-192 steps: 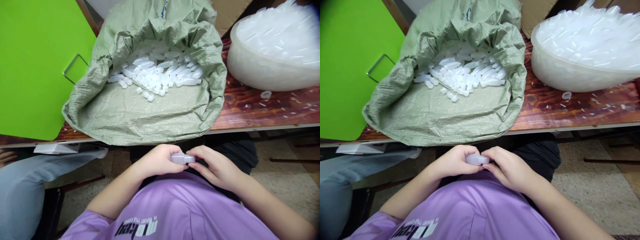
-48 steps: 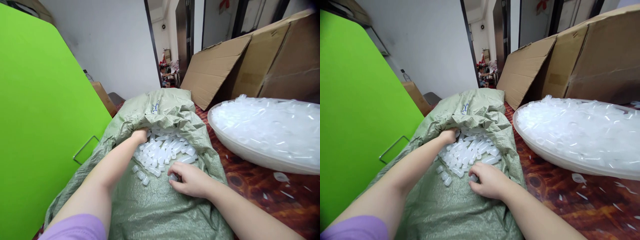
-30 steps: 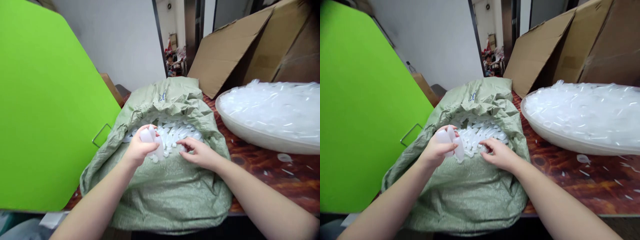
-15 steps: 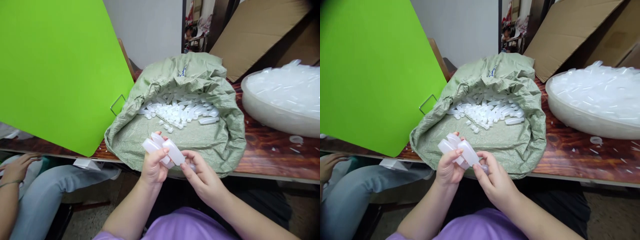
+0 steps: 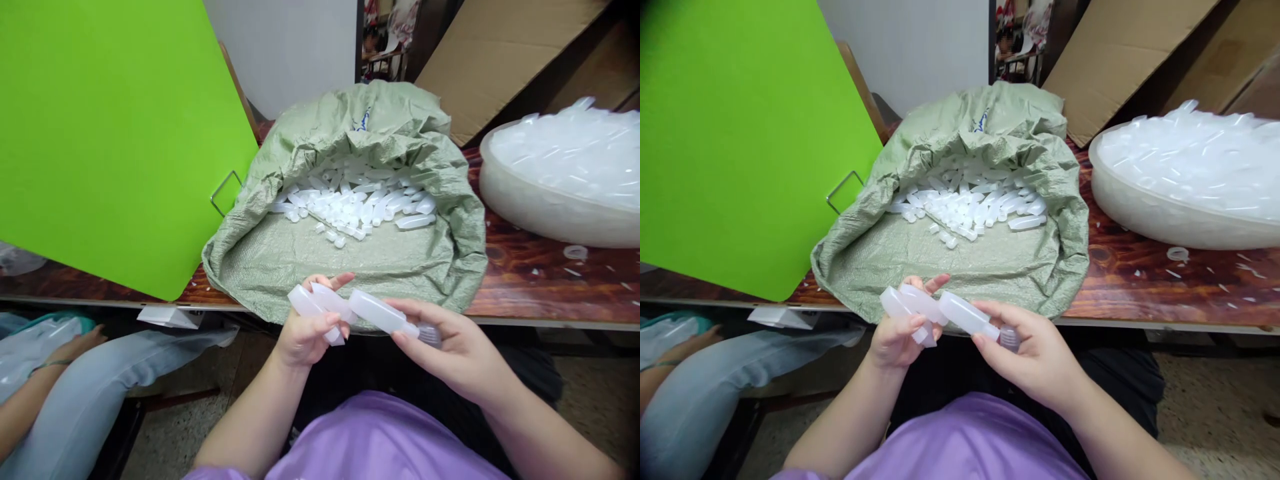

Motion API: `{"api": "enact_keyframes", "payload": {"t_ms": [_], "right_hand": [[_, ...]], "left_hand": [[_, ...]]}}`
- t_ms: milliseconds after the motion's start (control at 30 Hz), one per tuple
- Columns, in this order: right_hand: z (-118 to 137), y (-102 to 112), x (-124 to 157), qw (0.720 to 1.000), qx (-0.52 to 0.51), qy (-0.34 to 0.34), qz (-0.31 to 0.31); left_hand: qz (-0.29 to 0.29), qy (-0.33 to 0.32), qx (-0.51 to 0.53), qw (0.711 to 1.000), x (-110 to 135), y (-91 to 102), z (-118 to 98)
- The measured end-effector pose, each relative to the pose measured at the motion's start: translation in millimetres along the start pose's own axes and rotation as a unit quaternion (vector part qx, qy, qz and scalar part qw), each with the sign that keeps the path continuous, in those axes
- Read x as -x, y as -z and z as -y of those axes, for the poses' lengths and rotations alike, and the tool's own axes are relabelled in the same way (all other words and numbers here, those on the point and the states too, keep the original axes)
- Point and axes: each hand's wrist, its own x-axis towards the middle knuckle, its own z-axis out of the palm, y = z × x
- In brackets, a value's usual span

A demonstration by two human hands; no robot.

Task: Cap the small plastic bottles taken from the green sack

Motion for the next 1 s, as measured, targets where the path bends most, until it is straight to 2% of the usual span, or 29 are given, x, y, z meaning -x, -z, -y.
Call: {"api": "enact_keyframes", "payload": {"t_ms": [133, 367, 467, 567, 633, 700, 767, 833, 900, 1000], "right_hand": [[-2, 6, 3, 0.997, 0.070, 0.028, -0.011], [0, 5, 2, 0.987, 0.124, 0.098, 0.033], [1, 5, 2, 0.981, 0.162, 0.097, 0.051], [-4, 6, 3, 0.977, 0.193, 0.064, 0.059], [-9, 9, 4, 0.983, 0.181, 0.028, 0.025], [-16, 12, 5, 0.991, 0.127, 0.009, -0.044], [-19, 11, 7, 0.990, 0.064, 0.022, -0.124], [-19, 5, 7, 0.981, 0.033, 0.064, -0.179], [-17, -3, 7, 0.973, 0.038, 0.121, -0.195], [-16, -14, 8, 0.964, 0.056, 0.193, -0.176]], "left_hand": [[0.060, 0.026, -0.010, 0.998, 4, 5.8, 3], [0.148, 0.074, -0.020, 0.986, 10, 5.9, 15], [0.149, 0.080, -0.034, 0.985, 12, 3.6, 21], [0.105, 0.072, -0.047, 0.991, 12, -1.7, 23], [0.067, 0.062, -0.046, 0.995, 12, -5.7, 23], [0.034, 0.058, -0.035, 0.997, 11, -9.4, 22], [0.016, 0.071, -0.021, 0.997, 11, -13.3, 23], [0.018, 0.097, 0.000, 0.995, 12, -18.0, 26], [0.032, 0.123, 0.030, 0.991, 13, -23.4, 30], [0.044, 0.153, 0.070, 0.985, 14, -29.9, 35]]}}
